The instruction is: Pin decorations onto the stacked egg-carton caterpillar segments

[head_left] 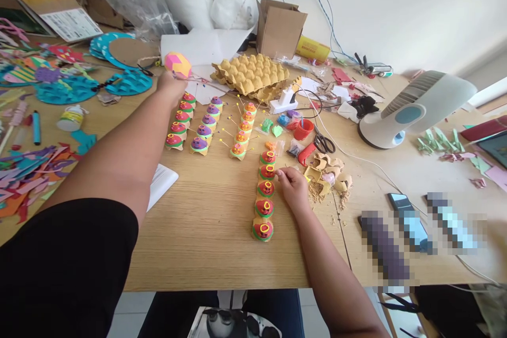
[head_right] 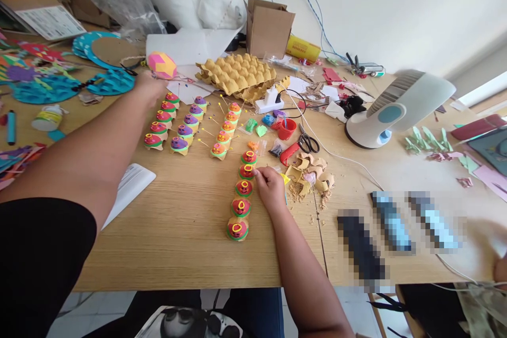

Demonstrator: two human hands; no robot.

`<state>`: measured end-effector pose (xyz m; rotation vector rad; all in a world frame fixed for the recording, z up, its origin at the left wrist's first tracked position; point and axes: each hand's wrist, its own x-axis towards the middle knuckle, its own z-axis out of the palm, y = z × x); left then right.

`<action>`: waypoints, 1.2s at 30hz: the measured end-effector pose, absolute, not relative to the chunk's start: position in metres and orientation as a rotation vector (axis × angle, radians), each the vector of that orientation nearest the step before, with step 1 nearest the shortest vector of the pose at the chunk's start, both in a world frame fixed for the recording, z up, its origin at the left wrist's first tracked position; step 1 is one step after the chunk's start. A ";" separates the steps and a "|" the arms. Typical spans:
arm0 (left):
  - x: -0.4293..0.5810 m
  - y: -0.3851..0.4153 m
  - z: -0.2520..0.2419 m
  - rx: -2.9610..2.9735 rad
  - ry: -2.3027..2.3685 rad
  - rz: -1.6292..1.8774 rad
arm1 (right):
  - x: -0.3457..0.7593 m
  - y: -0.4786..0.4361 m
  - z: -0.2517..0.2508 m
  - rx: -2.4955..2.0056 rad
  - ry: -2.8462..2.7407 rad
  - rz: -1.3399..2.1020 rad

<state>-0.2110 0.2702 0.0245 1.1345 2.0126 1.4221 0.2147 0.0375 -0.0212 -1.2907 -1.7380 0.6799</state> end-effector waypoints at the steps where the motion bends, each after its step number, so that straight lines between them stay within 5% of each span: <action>1: -0.209 0.271 0.023 1.160 2.082 1.368 | 0.215 0.037 -0.021 -1.290 -1.740 0.679; 10: -0.189 0.277 0.029 1.335 2.350 0.947 | 0.215 0.036 -0.023 -1.307 -1.767 0.661; 36: -0.165 0.274 0.025 1.566 2.355 0.679 | 0.213 0.034 -0.022 -1.297 -1.761 0.710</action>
